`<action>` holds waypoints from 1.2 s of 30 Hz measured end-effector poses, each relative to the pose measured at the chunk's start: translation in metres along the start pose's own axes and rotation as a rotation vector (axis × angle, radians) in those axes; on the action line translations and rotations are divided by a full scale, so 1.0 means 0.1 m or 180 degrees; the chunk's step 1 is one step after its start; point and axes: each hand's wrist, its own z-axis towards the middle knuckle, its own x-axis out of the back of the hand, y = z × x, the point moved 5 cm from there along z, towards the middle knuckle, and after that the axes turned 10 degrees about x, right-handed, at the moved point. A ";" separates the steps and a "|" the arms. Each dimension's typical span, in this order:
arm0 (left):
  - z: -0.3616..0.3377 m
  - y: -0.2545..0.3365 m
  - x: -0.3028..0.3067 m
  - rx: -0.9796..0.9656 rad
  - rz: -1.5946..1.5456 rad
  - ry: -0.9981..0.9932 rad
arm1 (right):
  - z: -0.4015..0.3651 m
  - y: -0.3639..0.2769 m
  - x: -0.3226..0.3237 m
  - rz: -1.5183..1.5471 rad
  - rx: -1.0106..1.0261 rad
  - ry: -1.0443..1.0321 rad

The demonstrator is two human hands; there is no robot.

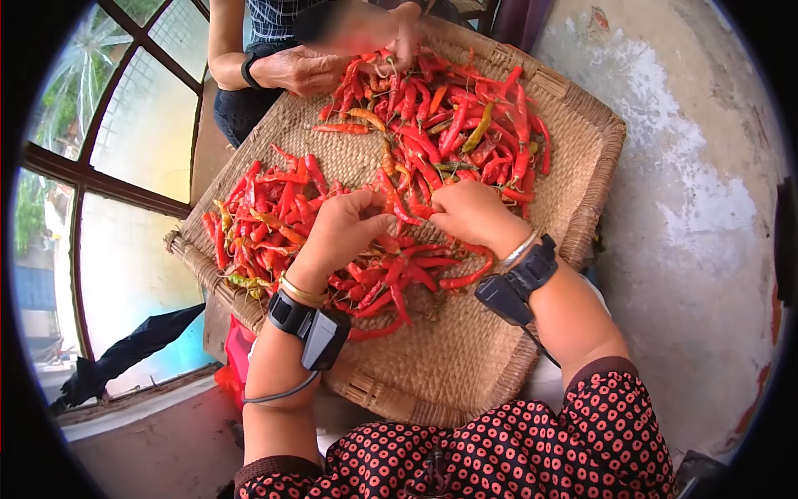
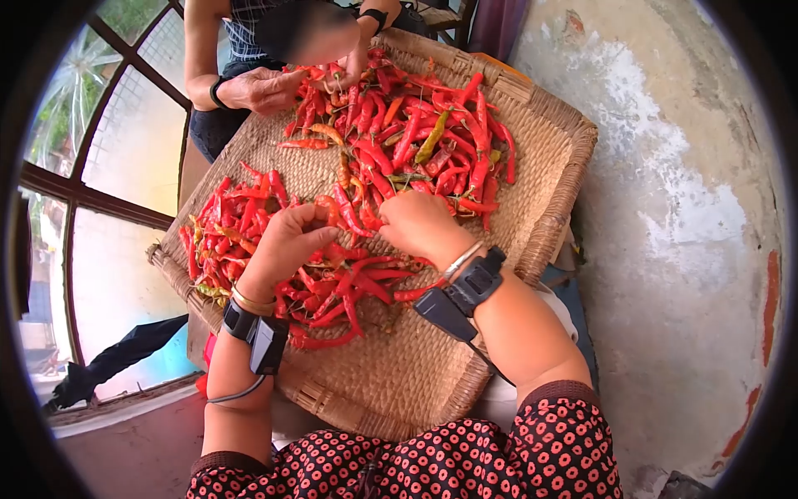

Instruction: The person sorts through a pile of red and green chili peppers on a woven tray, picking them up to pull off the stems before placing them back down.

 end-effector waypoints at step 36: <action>0.08 0.01 -0.06 -0.0234 -0.0066 0.0018 | -0.22 -0.26 -0.18 0.0510 0.0530 -0.1289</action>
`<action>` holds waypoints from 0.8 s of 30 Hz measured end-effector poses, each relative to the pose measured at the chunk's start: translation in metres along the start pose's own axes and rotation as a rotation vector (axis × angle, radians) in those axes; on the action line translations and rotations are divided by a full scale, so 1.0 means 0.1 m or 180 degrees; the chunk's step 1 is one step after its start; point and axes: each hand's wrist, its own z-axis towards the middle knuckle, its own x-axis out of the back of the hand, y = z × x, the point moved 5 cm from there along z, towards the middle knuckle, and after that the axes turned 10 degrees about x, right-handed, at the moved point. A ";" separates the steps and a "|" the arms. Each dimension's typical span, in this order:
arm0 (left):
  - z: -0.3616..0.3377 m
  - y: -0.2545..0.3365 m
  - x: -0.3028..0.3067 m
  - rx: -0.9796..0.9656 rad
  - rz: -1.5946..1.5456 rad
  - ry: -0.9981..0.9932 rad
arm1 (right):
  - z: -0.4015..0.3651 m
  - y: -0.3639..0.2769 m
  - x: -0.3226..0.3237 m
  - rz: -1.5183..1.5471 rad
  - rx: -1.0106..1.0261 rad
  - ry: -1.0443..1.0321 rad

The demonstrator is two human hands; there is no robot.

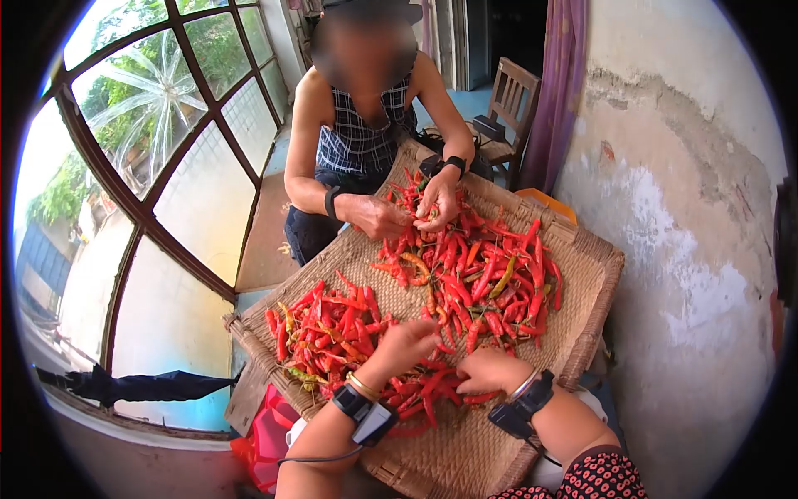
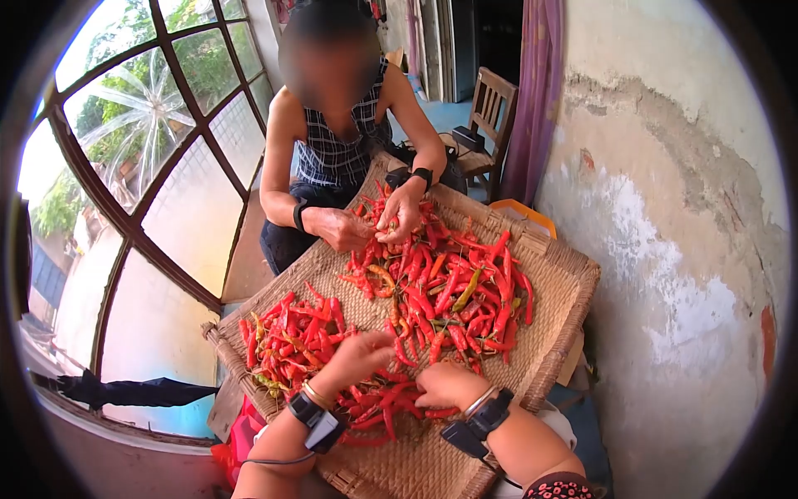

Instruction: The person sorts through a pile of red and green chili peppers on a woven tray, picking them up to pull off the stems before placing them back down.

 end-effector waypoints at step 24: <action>-0.21 0.19 -0.35 -0.1159 0.1379 -0.0264 | -0.10 -0.02 0.40 0.2194 0.0332 0.1466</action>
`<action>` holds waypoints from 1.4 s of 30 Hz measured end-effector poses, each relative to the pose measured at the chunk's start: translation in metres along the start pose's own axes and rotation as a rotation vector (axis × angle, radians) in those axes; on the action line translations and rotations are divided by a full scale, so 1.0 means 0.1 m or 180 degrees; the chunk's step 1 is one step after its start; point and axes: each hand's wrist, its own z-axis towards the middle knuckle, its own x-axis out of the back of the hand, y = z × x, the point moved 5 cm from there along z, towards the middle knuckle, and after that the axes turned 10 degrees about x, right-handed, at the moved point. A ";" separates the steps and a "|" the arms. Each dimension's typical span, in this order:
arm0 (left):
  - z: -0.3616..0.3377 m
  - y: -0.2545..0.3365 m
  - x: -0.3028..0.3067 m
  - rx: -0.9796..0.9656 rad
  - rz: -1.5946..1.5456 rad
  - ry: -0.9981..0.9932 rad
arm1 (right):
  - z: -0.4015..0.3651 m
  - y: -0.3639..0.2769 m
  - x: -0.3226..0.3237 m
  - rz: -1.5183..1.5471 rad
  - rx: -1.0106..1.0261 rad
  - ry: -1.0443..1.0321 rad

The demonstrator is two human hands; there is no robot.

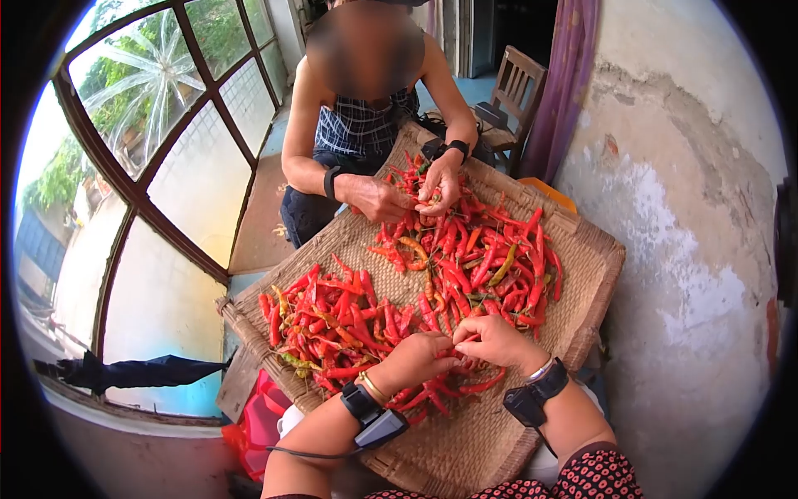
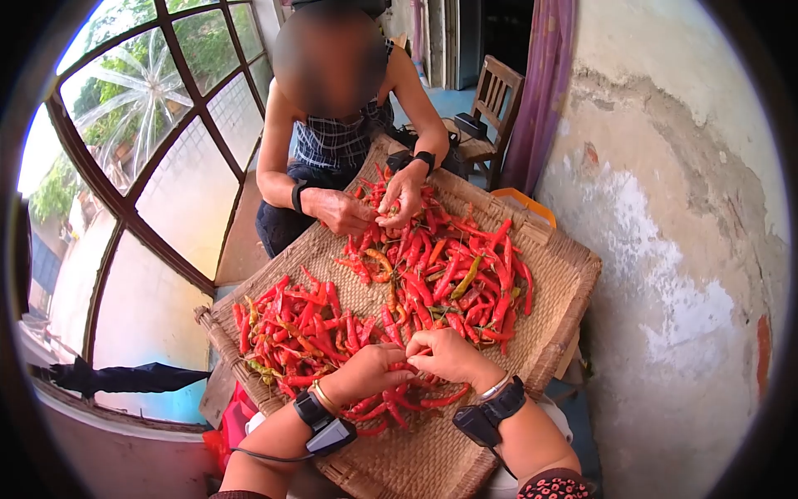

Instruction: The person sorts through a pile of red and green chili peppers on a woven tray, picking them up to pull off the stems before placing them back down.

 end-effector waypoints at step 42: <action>0.03 -0.25 0.25 0.1693 -0.1878 -0.0466 | 0.06 0.31 0.28 0.2208 -0.0319 0.1715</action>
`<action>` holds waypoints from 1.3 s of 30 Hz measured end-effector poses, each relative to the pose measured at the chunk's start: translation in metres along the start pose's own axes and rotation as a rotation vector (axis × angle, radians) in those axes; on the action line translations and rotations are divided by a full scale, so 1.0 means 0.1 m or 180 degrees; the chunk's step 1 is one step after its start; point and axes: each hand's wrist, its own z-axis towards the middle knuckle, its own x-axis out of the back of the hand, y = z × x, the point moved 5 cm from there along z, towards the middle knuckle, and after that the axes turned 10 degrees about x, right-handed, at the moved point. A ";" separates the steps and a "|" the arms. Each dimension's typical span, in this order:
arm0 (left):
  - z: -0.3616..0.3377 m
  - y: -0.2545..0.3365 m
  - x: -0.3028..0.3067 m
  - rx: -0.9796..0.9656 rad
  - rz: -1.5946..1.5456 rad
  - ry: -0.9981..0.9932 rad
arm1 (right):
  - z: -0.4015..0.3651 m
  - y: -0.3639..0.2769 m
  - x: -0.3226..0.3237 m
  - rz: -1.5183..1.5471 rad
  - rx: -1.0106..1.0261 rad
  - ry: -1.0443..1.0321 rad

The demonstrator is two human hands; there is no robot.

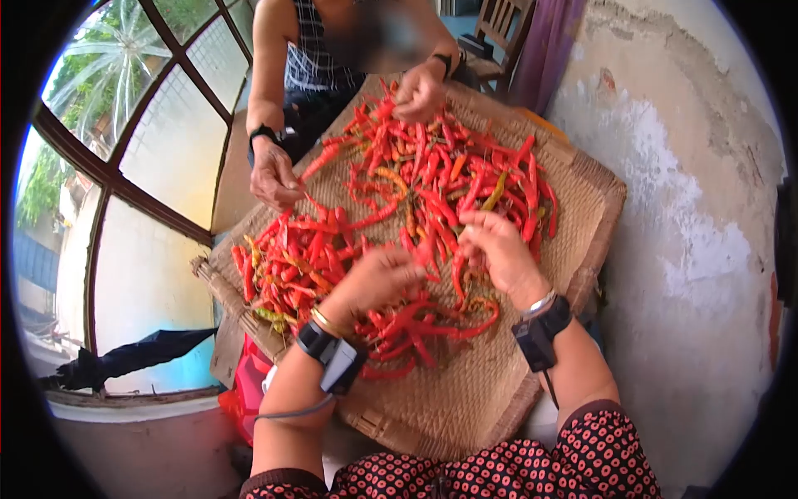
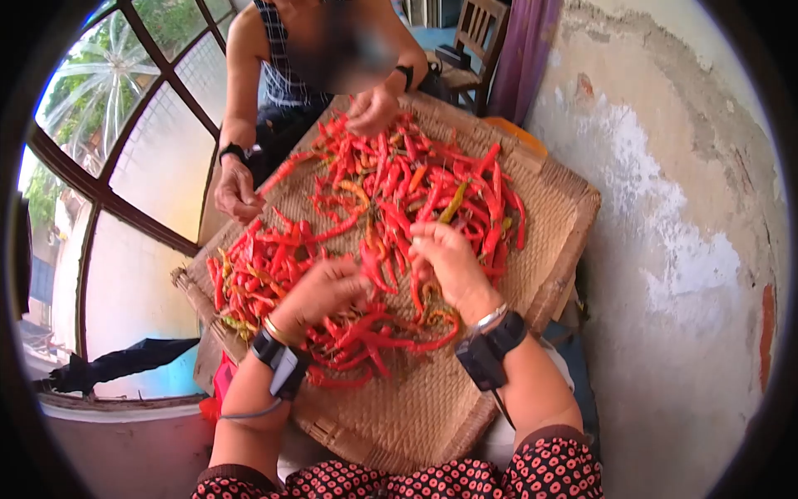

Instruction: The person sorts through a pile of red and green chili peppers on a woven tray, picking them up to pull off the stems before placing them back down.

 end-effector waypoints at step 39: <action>0.13 -0.17 -0.30 0.0199 -0.1272 -0.0201 | -0.24 -0.10 -0.52 -0.4121 0.2345 -0.1326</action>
